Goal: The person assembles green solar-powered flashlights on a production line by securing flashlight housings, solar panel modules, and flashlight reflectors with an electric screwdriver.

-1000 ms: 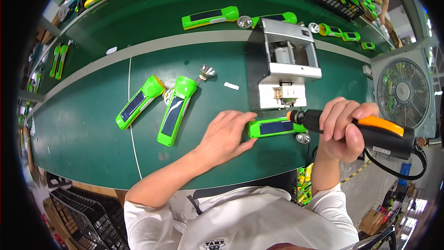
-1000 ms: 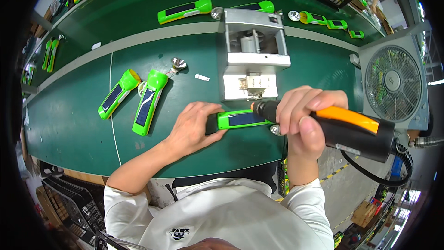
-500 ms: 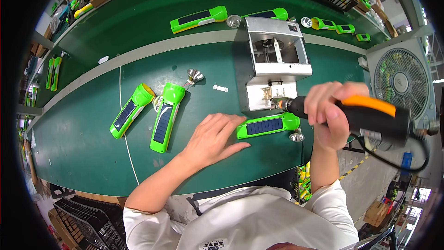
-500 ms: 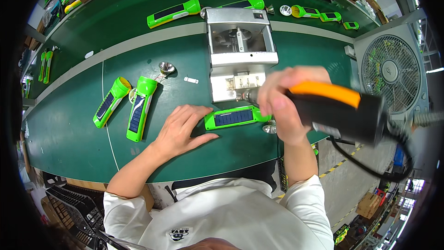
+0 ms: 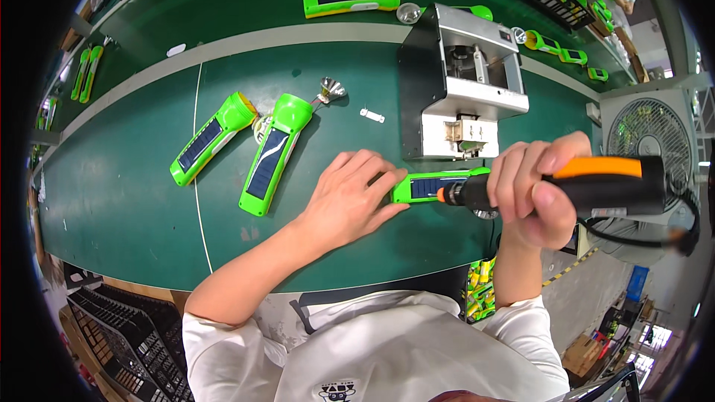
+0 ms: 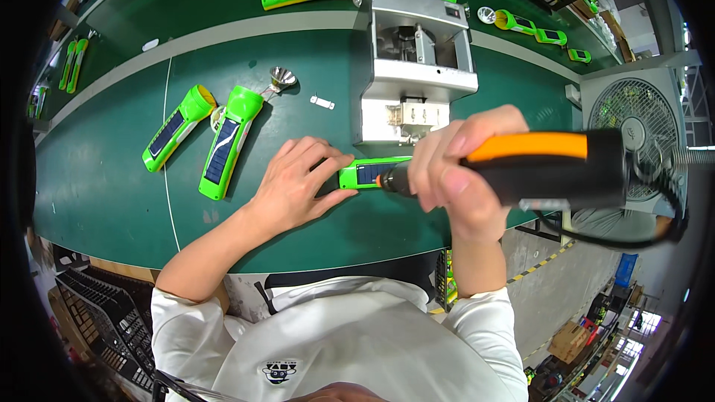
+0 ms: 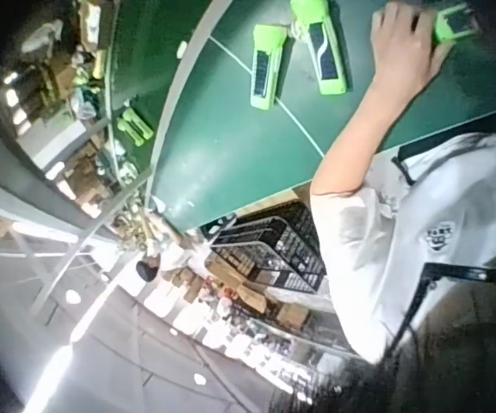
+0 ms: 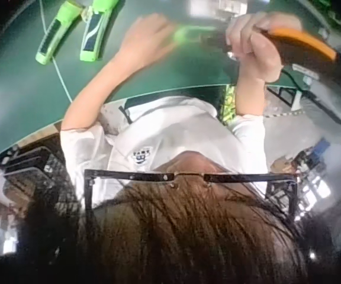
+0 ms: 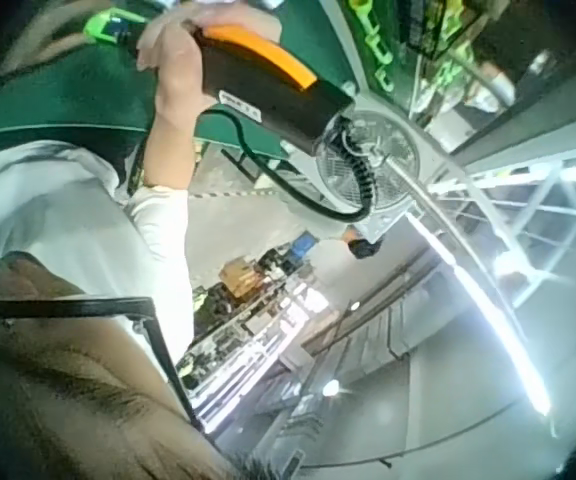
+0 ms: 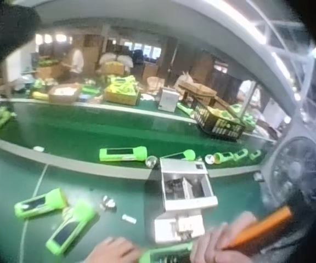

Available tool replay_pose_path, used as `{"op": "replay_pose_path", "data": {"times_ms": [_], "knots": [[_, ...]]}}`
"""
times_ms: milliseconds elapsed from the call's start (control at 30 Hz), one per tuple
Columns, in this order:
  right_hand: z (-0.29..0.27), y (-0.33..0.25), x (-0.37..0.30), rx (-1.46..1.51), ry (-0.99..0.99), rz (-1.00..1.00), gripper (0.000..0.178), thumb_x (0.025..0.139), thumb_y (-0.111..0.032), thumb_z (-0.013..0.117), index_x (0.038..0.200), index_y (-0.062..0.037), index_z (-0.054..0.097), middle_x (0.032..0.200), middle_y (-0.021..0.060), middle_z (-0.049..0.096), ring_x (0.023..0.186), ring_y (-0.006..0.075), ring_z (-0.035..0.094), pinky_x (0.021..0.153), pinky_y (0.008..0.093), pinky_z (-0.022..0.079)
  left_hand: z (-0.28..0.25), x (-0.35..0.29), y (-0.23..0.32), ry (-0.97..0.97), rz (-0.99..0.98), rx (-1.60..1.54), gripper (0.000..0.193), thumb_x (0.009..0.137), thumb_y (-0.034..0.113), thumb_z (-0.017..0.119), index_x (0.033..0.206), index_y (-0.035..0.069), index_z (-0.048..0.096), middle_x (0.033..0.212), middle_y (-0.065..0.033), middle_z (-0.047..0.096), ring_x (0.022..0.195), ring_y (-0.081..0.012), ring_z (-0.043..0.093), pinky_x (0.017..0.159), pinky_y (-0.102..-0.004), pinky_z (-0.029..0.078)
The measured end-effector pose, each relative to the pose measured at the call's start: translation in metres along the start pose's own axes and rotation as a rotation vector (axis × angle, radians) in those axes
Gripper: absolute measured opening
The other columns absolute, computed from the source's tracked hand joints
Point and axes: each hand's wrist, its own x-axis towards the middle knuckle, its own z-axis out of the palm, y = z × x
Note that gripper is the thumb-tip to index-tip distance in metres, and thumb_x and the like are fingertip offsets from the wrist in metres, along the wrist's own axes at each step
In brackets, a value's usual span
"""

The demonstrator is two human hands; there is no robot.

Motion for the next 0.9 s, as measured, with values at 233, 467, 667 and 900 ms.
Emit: {"op": "replay_pose_path", "data": {"times_ms": [233,467,667,900], "knots": [[0.027,0.019,-0.012,0.005,-0.012,0.055,0.025,0.095,-0.008,0.069,0.107,-0.0042,0.048,0.066,0.0030,0.054,0.051,0.0142,0.052,0.050,0.0285,0.045,-0.001,-0.004,-0.003,-0.020,-0.007,-0.003,0.049,0.077,0.023,0.085,0.120,0.007,0.067,0.108,-0.0053,0.063,0.108,-0.0249,0.060,0.086,-0.0384,0.047],[0.027,0.027,-0.018,0.001,0.033,0.071,0.023,0.095,-0.007,0.068,0.106,-0.0048,0.048,0.066,0.0035,0.054,0.052,0.0142,0.052,0.049,0.0297,0.046,-0.002,-0.005,-0.005,-0.045,-0.018,-0.010,0.051,0.076,0.022,0.085,0.121,0.007,0.067,0.109,-0.0054,0.062,0.111,-0.0248,0.059,0.087,-0.0388,0.047],[0.029,0.032,-0.019,-0.009,0.027,0.050,0.024,0.094,-0.007,0.069,0.105,-0.0046,0.048,0.066,0.0039,0.054,0.051,0.0144,0.052,0.049,0.0301,0.047,0.000,-0.006,-0.007,-0.026,-0.013,-0.018,0.049,0.076,0.023,0.085,0.119,0.008,0.067,0.109,-0.0053,0.062,0.112,-0.0247,0.059,0.087,-0.0386,0.047],[0.024,0.027,-0.017,-0.010,0.019,-0.011,0.028,0.094,-0.011,0.072,0.107,-0.0060,0.048,0.066,0.0037,0.056,0.050,0.0148,0.053,0.049,0.0307,0.048,0.002,-0.005,-0.003,0.011,-0.027,-0.034,0.047,0.079,0.027,0.085,0.117,0.007,0.067,0.113,-0.0051,0.064,0.111,-0.0254,0.060,0.090,-0.0393,0.047]]}}
